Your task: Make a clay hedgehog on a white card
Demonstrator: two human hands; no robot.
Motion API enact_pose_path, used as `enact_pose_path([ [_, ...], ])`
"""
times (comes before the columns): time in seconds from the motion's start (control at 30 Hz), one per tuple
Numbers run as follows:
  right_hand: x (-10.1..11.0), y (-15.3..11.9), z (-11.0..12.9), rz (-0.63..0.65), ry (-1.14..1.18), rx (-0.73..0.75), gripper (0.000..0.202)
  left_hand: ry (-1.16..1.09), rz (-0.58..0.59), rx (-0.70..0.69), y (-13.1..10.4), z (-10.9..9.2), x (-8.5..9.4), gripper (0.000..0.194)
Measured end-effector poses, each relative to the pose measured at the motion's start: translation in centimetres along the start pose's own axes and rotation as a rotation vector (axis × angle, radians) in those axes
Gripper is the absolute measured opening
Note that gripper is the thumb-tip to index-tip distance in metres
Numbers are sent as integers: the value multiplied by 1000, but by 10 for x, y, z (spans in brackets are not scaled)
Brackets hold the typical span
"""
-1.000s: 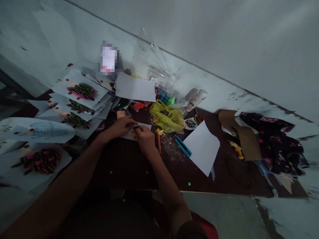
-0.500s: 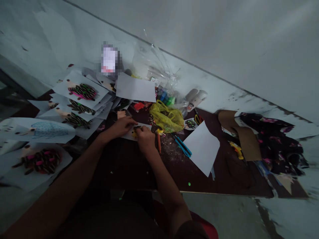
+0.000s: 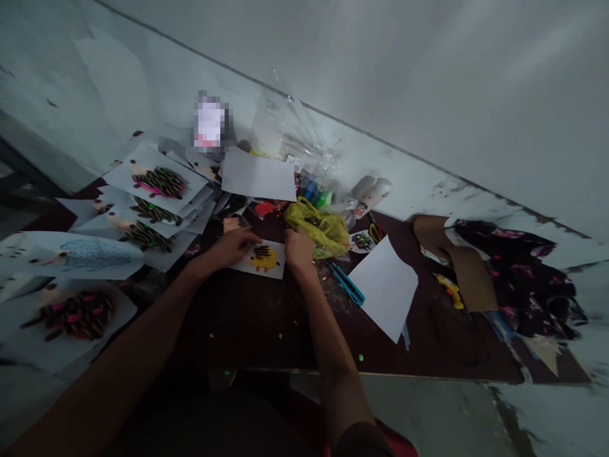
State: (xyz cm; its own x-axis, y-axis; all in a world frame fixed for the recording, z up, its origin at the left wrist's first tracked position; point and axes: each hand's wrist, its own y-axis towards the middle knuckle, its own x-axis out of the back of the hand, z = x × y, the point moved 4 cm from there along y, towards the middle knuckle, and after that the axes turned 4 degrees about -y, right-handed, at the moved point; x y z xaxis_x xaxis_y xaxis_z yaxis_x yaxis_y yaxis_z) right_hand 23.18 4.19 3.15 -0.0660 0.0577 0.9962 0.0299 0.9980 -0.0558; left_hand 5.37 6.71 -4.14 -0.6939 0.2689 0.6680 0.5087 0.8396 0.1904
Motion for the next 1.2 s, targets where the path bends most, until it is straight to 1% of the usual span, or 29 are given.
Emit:
enact_pose_path([
  [0.07, -2, 11, 5, -8, -19, 26, 36, 6, 3, 4, 0, -2, 0, 41],
  [0.2, -6, 27, 13, 23, -66, 15, 37, 1, -33, -1, 0, -3, 2, 41],
  [0.33, -11, 35, 13, 29, -69, 16, 38, -34, -84, -4, 0, -5, 5, 44],
  [0.4, -13, 35, 10, -7, -53, 27, 37, -51, -99, 0, 0, -7, 7, 44],
  [0.57, -10, 22, -1, -141, 67, 28, 30, -103, -167, -22, 0, -15, 10, 42],
  [0.67, -9, 12, -12, -169, 135, -18, 28, -134, -221, -42, 0, -18, 12, 39],
  [0.8, -15, 4, -24, -167, 239, -88, 23, -149, -242, -57, -1, -18, 13, 35],
  [0.87, -19, 1, -28, -184, 332, -103, 22, -157, -248, -62, -1, -18, 13, 34],
  [0.93, -20, -1, -29, -235, 469, -88, 21, -177, -260, -56, -1, -19, 14, 31],
  [1.0, -18, -5, -26, -291, 613, -32, 18, -221, -267, -42, -2, -22, 16, 24],
  [1.07, -14, -11, -17, -307, 715, 57, 17, -289, -245, -26, -3, -27, 17, 18],
  [1.13, -10, -18, -4, -279, 761, 135, 18, -364, -184, -19, -4, -32, 16, 20],
  [1.2, -6, -23, 9, -247, 760, 170, 19, -424, -117, -26, -4, -37, 15, 20],
])
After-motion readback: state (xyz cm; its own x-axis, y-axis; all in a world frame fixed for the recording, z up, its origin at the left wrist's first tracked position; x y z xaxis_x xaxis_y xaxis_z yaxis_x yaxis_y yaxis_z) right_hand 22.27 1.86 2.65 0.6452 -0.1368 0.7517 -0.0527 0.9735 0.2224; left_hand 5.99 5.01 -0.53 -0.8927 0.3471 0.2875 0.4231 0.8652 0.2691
